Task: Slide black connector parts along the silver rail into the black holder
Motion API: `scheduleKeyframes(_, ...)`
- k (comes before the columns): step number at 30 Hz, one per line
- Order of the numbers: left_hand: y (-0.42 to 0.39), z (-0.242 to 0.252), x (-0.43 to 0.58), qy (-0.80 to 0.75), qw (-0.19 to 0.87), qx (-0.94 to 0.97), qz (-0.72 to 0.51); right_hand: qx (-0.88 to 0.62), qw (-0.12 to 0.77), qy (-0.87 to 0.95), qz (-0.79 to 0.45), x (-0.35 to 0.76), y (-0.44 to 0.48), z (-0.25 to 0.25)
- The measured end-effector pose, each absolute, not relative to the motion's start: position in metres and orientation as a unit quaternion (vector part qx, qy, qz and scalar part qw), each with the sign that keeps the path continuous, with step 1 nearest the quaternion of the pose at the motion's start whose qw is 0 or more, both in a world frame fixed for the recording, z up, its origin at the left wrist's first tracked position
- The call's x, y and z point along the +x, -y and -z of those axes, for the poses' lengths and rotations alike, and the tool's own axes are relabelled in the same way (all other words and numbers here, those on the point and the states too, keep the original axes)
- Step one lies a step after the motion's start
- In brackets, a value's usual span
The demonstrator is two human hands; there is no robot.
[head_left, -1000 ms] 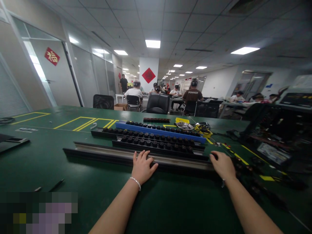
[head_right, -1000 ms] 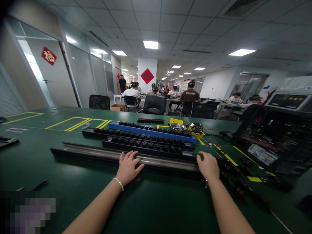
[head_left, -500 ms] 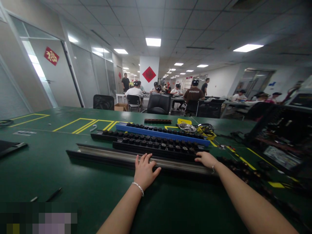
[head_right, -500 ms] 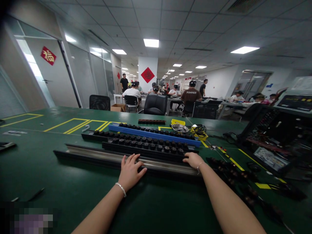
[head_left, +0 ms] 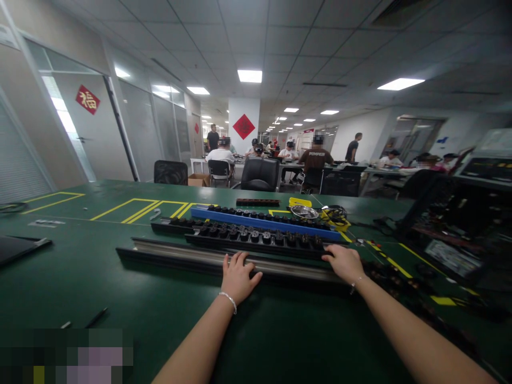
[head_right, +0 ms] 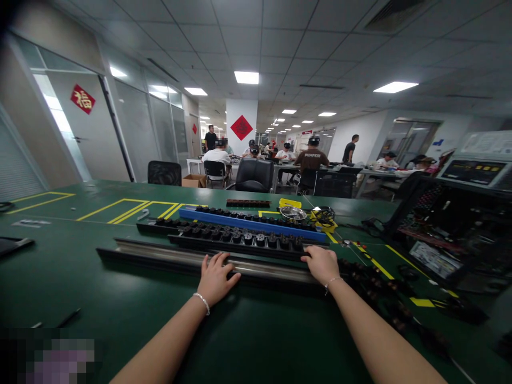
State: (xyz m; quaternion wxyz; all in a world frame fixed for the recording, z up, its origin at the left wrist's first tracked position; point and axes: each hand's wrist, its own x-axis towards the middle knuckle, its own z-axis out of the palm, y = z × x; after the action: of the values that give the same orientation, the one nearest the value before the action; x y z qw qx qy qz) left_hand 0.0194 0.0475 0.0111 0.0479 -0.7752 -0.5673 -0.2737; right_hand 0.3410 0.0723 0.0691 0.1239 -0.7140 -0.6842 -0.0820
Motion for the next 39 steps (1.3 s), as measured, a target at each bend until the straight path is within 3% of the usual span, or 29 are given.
scheduleKeyframes(15, -0.089, -0.018, 0.030, 0.578, 0.052, -0.781, 0.230, -0.708, 0.233, 0.662, 0.073, 0.316, -0.020, -0.080)
scheduleKeyframes(22, -0.033, -0.016, 0.016, 0.580, 0.060, -0.757, 0.293, -0.700, 0.230, 0.675, 0.048, 0.299, 0.004, -0.060)
scheduleKeyframes(27, 0.033, -0.019, 0.015, 0.475, 0.078, -0.803, 0.352, -0.691, 0.216, 0.689, 0.023, 0.287, 0.019, -0.042)
scheduleKeyframes(39, 0.029, -0.010, 0.017, 0.496, 0.120, -0.815, 0.275, -0.684, 0.179, 0.707, -0.011, 0.243, 0.031, -0.022)
